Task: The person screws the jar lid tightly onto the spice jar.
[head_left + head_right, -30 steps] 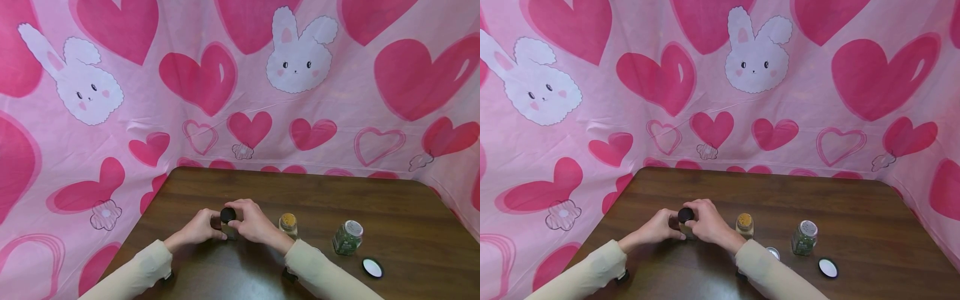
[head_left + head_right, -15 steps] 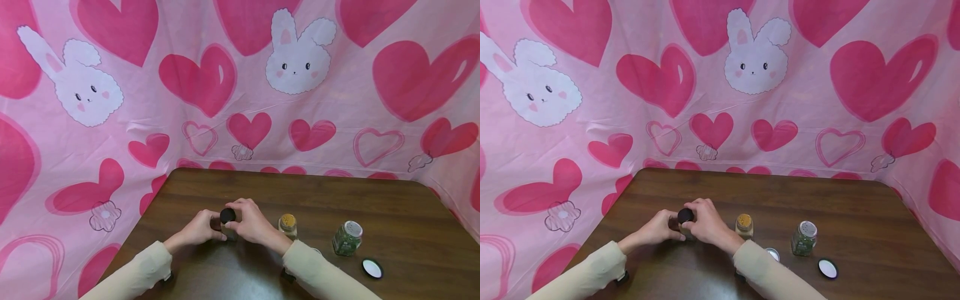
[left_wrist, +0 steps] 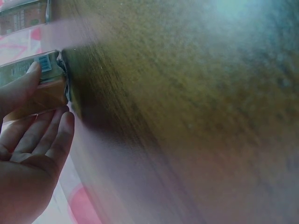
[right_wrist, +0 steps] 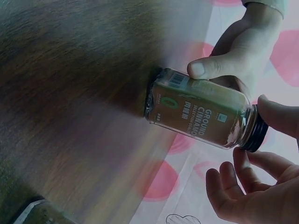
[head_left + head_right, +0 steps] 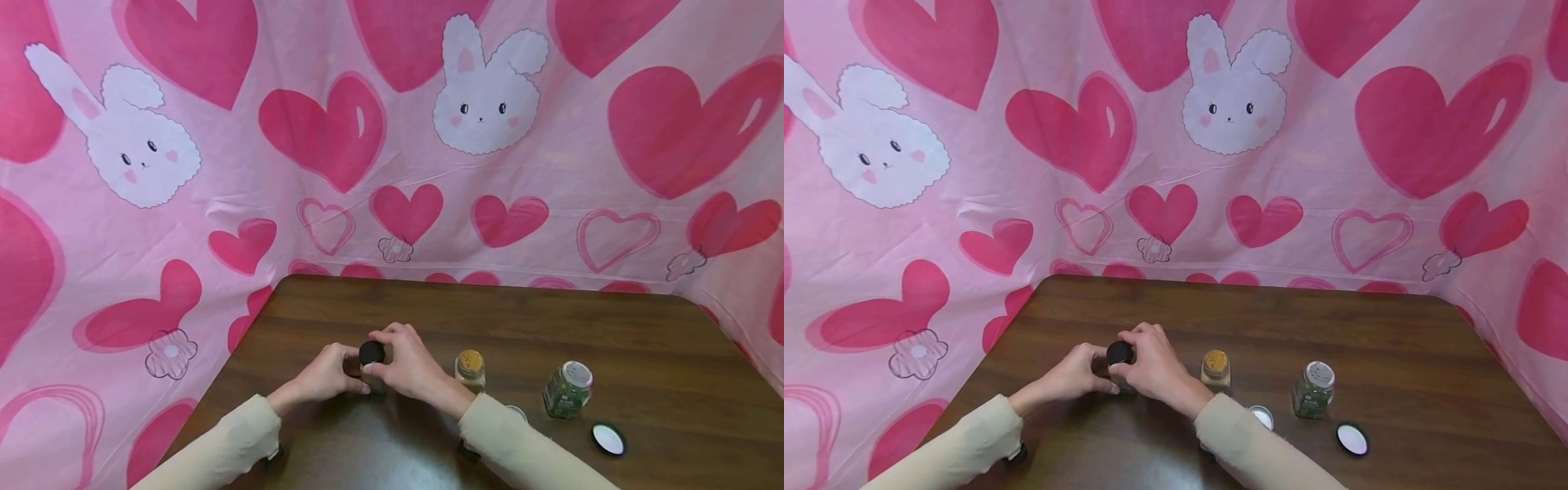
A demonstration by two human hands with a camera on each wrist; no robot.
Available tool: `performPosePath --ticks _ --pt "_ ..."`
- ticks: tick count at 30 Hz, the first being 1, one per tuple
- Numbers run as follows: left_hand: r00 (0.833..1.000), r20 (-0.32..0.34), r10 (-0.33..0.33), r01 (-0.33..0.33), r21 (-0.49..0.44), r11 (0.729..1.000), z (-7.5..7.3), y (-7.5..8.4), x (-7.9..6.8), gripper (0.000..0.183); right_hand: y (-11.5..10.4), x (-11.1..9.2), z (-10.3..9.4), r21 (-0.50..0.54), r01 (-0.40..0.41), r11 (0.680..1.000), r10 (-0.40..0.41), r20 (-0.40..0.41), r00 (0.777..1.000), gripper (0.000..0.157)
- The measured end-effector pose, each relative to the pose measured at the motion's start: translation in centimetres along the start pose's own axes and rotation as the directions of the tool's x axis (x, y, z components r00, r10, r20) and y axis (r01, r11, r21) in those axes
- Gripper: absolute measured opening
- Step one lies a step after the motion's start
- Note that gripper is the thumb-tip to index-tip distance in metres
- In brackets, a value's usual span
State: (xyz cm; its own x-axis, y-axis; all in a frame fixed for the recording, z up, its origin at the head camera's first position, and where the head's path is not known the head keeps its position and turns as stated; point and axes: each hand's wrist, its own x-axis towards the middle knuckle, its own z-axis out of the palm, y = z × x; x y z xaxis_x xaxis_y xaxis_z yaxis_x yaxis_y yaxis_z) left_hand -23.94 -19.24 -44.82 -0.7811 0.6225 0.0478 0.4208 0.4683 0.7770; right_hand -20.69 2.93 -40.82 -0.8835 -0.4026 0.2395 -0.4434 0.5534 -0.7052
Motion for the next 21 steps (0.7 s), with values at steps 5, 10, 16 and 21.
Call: performPosePath --ticks 5,10,16,21 --pt "1.000 -0.001 0.005 -0.005 -0.013 1.000 -0.1 1.5 -0.2 0.035 0.3 -0.1 0.1 -0.012 0.025 1.000 -0.025 -0.016 1.000 0.056" --pt "0.999 0.004 0.039 -0.039 -0.040 0.998 -0.7 4.0 -0.7 0.028 0.5 -0.4 0.0 0.019 0.046 0.999 -0.045 -0.025 0.999 0.058" --pt "1.000 -0.001 0.024 -0.024 -0.035 0.999 -0.4 2.7 -0.4 0.028 0.7 -0.5 -0.4 0.112 0.061 0.992 -0.058 -0.033 0.998 0.047" --pt "1.000 -0.018 0.023 -0.022 0.021 1.000 0.1 0.5 -0.1 0.029 0.7 -0.5 -0.6 0.146 0.022 0.989 -0.025 0.022 0.999 0.047"
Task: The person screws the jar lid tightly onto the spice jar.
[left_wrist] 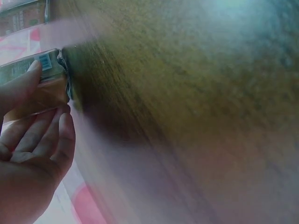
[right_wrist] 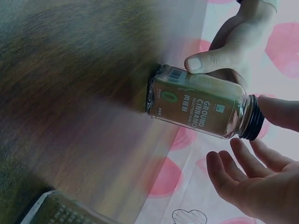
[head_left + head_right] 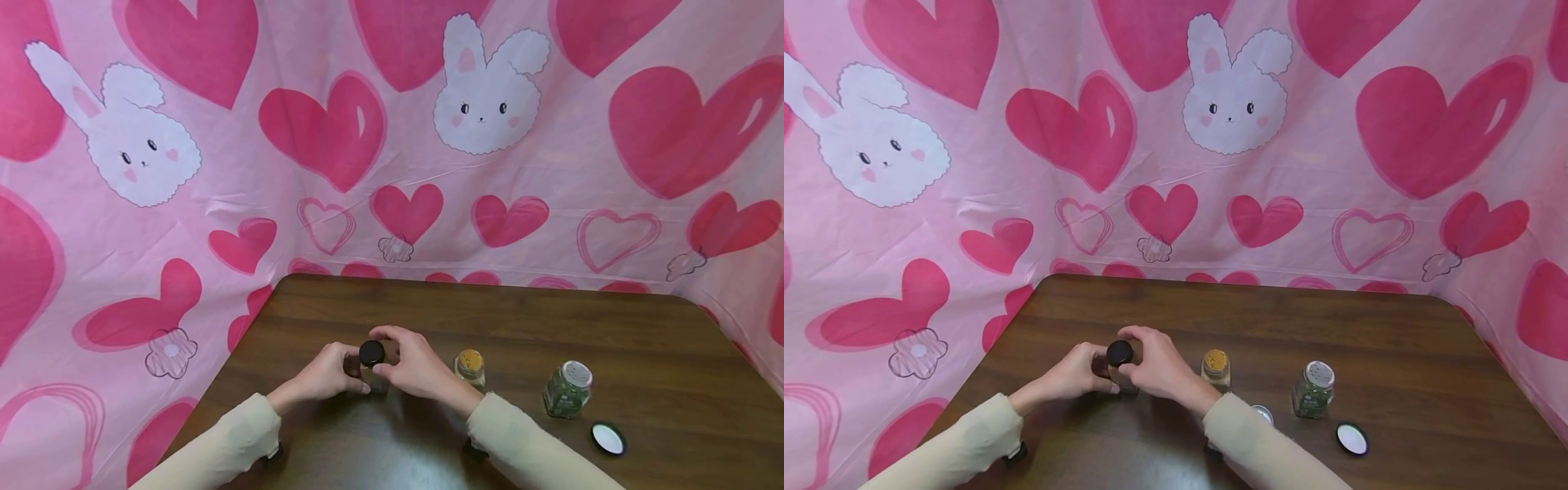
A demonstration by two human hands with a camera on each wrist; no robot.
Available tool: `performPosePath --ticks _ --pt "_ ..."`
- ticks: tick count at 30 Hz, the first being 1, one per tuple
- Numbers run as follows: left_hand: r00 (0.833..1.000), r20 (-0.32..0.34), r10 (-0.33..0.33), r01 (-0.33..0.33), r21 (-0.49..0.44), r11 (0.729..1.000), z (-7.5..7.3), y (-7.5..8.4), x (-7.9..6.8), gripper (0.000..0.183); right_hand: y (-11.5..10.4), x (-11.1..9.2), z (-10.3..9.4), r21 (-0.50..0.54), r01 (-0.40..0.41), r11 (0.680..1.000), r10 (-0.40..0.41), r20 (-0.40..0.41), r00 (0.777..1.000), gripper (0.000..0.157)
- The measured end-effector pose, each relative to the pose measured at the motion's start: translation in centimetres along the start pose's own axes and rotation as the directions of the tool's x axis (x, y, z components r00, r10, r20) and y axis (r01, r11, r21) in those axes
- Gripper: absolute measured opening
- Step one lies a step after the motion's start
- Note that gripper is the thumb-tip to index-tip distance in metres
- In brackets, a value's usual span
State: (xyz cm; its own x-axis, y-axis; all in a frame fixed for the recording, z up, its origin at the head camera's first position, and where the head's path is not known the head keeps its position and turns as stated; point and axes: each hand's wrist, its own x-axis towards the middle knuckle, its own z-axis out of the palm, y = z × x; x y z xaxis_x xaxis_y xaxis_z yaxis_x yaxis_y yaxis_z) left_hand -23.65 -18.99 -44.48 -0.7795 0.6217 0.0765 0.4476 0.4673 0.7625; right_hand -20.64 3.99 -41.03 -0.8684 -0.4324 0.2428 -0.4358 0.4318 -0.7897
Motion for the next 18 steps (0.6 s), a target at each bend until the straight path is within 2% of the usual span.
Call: performPosePath --ticks 6,13,18 --pt "1.000 0.005 0.012 -0.013 0.028 1.000 -0.21 -0.39 0.06 0.031 -0.09 0.00 -0.20 0.025 -0.006 1.000 0.005 0.031 0.999 0.049" --pt "1.000 0.024 0.011 -0.011 0.029 1.000 -0.33 -0.31 0.19 0.040 -0.23 0.10 -0.28 0.006 -0.033 0.999 0.033 0.048 0.998 0.049" --pt "1.000 0.022 0.012 -0.012 0.028 1.000 -0.20 -0.48 0.33 0.040 -0.35 0.21 -0.32 -0.009 -0.028 1.000 0.029 0.058 0.998 0.049"
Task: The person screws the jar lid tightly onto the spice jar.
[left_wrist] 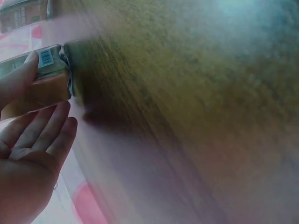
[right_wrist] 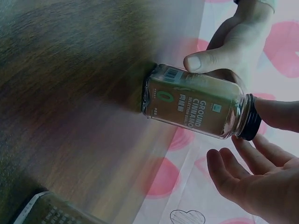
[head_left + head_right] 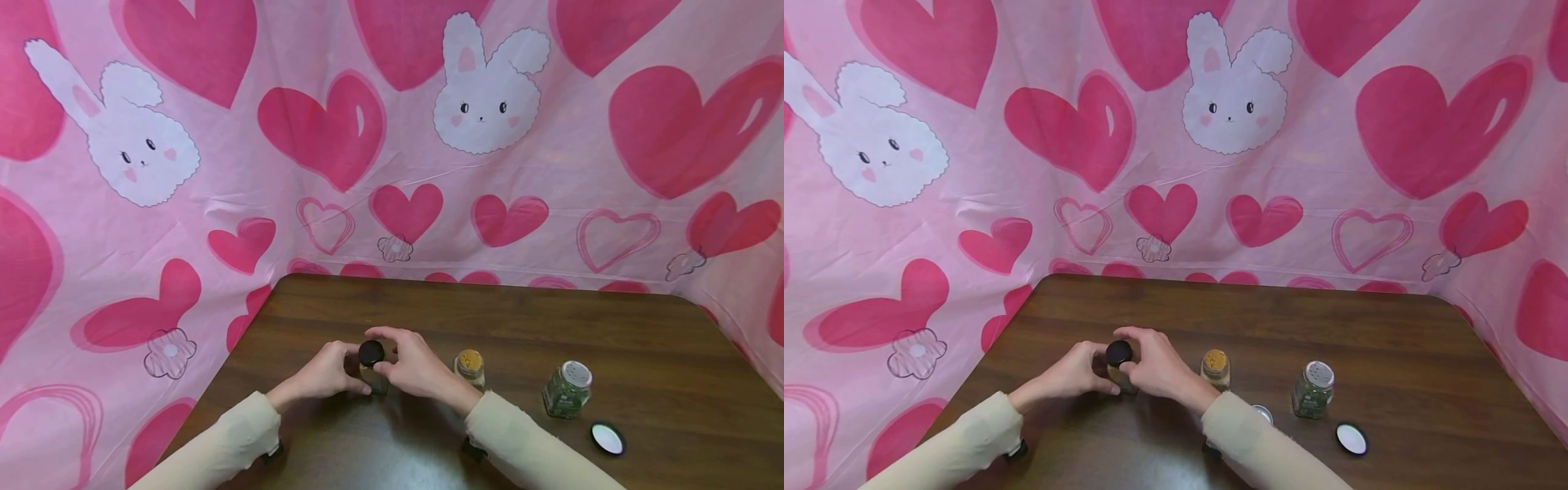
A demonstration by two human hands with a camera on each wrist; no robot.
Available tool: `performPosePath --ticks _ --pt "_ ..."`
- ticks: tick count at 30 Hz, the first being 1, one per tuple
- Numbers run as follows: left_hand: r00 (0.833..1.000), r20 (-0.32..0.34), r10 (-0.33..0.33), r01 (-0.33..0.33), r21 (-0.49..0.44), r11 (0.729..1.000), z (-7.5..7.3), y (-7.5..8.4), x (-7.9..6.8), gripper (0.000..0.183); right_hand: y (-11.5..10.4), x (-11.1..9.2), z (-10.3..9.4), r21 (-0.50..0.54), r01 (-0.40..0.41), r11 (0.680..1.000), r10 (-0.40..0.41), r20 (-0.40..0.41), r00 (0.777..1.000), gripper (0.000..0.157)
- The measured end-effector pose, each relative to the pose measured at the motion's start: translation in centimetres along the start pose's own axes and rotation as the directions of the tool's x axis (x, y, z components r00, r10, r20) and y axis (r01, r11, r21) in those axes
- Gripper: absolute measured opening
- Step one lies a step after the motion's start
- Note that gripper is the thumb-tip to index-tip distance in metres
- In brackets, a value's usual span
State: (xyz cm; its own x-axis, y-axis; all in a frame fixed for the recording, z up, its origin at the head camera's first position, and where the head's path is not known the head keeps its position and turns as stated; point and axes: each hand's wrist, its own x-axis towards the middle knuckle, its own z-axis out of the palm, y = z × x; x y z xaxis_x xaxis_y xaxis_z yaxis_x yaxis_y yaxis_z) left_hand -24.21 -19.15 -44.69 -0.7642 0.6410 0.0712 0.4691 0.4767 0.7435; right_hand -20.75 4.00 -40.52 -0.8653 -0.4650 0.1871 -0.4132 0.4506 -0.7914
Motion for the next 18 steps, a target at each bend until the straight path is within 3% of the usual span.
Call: performPosePath --ticks 18 --pt "0.999 -0.011 -0.039 0.039 -0.004 0.999 0.17 0.21 -0.14 0.035 -0.03 0.04 0.19 -0.016 0.006 1.000 -0.005 0.014 1.000 0.046"
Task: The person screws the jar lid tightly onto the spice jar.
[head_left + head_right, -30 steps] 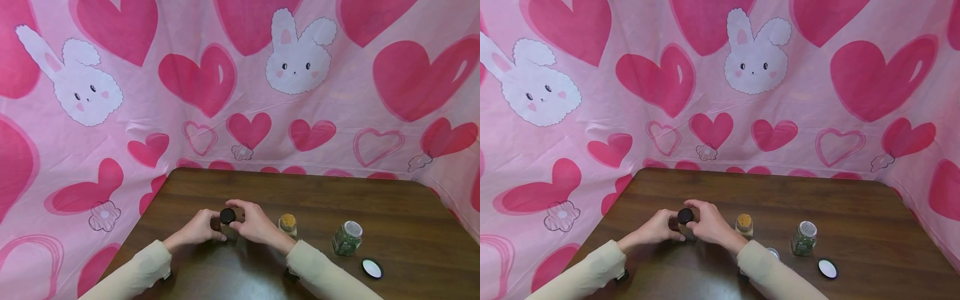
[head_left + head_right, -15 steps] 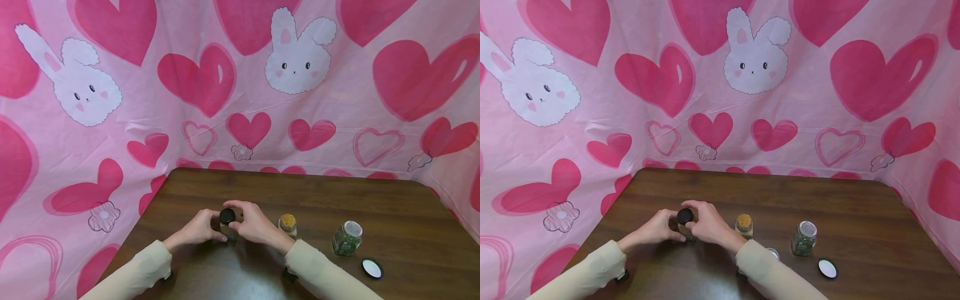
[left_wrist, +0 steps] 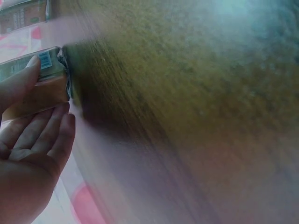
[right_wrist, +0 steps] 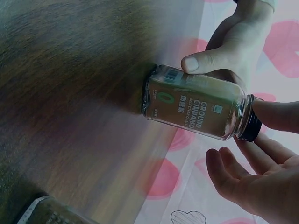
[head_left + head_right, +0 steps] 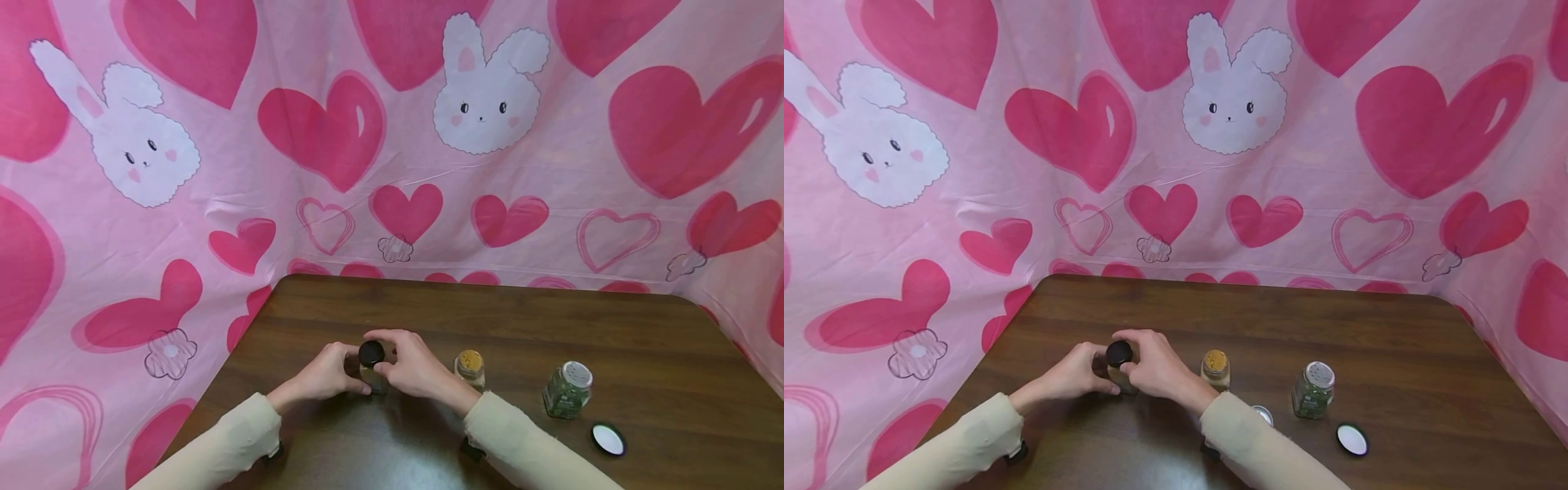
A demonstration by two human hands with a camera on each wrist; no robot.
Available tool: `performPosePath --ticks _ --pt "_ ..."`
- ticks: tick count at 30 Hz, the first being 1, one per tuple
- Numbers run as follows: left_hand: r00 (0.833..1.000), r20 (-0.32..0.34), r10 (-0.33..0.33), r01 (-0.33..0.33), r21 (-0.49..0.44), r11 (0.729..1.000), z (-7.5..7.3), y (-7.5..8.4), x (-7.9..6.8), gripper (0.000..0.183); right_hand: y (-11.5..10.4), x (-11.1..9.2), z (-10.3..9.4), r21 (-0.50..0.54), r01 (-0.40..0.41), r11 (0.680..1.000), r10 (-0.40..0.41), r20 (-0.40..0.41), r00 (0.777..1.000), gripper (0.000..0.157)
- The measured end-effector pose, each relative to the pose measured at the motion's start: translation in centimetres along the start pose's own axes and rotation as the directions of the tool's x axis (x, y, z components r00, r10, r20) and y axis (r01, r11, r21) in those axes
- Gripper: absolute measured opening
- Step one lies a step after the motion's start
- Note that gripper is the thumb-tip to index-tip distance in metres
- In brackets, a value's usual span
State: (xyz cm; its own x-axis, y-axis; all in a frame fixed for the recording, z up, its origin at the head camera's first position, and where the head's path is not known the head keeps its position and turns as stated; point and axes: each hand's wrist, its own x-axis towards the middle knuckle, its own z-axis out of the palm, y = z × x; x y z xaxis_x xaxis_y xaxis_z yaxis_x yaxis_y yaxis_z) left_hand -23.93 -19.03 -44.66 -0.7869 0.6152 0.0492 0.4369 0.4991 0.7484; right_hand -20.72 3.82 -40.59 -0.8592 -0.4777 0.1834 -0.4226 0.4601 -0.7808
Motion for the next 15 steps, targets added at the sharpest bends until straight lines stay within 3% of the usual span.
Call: performPosePath --ticks 15 --pt "1.000 -0.016 -0.009 0.010 0.023 1.000 0.15 -0.06 0.07 0.029 0.12 0.05 0.06 0.016 -0.008 1.000 0.009 -0.003 1.000 0.044"
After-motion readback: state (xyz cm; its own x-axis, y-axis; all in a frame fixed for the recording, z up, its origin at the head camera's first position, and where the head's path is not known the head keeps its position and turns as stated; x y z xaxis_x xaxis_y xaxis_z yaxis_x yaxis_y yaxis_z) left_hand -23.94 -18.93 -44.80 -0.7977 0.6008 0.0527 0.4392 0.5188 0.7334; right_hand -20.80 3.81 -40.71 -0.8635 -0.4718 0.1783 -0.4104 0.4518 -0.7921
